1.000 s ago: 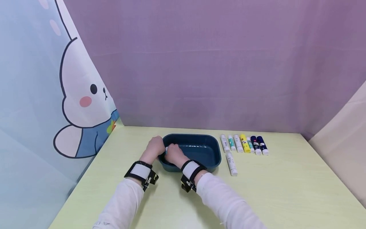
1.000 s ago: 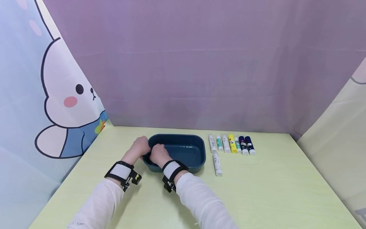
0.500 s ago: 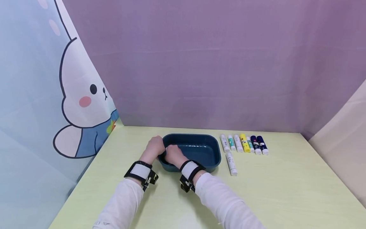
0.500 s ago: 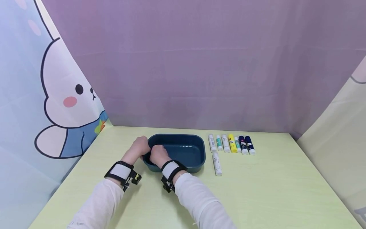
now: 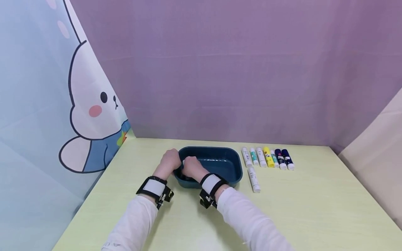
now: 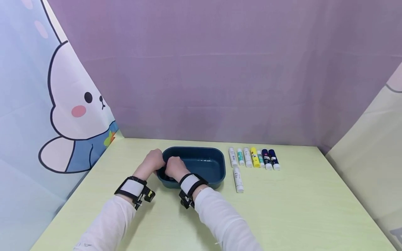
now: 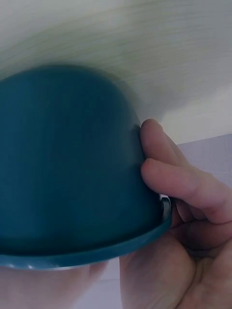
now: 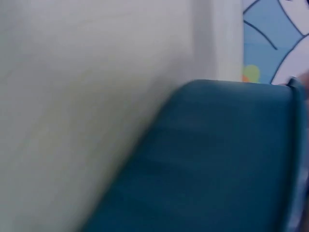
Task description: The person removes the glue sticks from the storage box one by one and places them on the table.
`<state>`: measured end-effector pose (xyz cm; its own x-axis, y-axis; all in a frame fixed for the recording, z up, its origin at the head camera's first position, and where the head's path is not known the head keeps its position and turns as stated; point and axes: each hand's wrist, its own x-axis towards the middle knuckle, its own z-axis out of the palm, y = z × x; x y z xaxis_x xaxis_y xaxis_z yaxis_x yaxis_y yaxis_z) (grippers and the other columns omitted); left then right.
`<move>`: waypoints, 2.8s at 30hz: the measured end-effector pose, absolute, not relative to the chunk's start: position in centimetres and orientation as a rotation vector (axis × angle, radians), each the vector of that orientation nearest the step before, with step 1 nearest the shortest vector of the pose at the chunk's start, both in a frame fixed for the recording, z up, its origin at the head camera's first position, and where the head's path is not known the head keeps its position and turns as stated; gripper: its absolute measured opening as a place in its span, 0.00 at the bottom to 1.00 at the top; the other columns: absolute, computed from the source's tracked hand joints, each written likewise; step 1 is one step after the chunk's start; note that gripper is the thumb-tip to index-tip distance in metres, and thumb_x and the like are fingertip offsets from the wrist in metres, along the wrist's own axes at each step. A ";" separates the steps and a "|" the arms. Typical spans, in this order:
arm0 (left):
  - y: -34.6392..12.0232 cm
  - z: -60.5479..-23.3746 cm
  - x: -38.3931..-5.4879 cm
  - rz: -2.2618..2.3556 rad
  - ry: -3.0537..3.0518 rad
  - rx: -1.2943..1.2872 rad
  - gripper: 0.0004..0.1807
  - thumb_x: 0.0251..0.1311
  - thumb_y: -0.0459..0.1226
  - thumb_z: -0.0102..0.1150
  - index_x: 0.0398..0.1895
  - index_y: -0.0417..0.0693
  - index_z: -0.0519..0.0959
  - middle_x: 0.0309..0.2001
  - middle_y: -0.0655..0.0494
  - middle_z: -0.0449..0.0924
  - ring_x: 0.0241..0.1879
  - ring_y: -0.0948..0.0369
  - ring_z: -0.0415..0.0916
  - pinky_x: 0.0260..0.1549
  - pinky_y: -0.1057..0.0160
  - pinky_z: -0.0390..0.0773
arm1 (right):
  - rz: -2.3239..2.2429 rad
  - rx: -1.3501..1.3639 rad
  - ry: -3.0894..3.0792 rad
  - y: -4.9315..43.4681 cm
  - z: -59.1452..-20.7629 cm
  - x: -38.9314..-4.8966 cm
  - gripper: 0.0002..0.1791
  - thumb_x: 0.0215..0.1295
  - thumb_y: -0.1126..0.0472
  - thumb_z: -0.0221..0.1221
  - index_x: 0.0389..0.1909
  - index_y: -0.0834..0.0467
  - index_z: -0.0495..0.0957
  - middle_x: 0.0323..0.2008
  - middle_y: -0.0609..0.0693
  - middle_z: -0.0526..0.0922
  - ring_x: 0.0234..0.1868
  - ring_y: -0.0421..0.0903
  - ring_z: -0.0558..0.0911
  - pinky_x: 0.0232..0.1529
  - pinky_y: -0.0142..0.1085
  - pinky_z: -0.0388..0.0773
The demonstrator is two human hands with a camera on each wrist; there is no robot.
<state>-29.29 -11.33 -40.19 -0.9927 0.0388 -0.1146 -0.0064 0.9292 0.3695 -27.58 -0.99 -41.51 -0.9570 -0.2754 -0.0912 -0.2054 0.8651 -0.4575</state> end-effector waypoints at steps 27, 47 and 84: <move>-11.4 -40.3 -29.3 0.676 2.908 -0.034 0.14 0.58 0.26 0.53 0.46 0.26 0.73 0.47 0.31 0.77 0.11 0.55 0.78 0.07 0.66 0.78 | -0.860 -0.151 2.860 13.7 -28.0 -29.8 0.20 0.61 0.63 0.55 0.53 0.68 0.72 0.42 0.63 0.78 0.29 0.48 0.81 0.28 0.33 0.85; -12.1 -40.5 -29.5 0.637 2.923 -0.026 0.13 0.56 0.25 0.52 0.44 0.25 0.73 0.41 0.30 0.79 0.09 0.57 0.76 0.07 0.67 0.78 | -0.953 -0.038 2.891 26.7 -29.0 -26.9 0.30 0.65 0.61 0.53 0.61 0.77 0.60 0.52 0.74 0.71 0.36 0.54 0.82 0.32 0.36 0.85; -12.6 -41.0 -29.8 0.672 2.917 -0.040 0.13 0.57 0.25 0.51 0.45 0.26 0.73 0.41 0.31 0.78 0.11 0.56 0.77 0.08 0.68 0.78 | -0.898 -0.003 2.832 25.5 -43.8 -23.9 0.22 0.58 0.66 0.59 0.50 0.77 0.70 0.34 0.61 0.80 0.19 0.42 0.78 0.18 0.33 0.79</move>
<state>-29.83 -12.58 -40.97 -0.9888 0.0070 -0.1492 -0.0590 0.8995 0.4329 -23.92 25.53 -43.79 -0.9854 -0.0535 -0.1616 0.0494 0.8187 -0.5721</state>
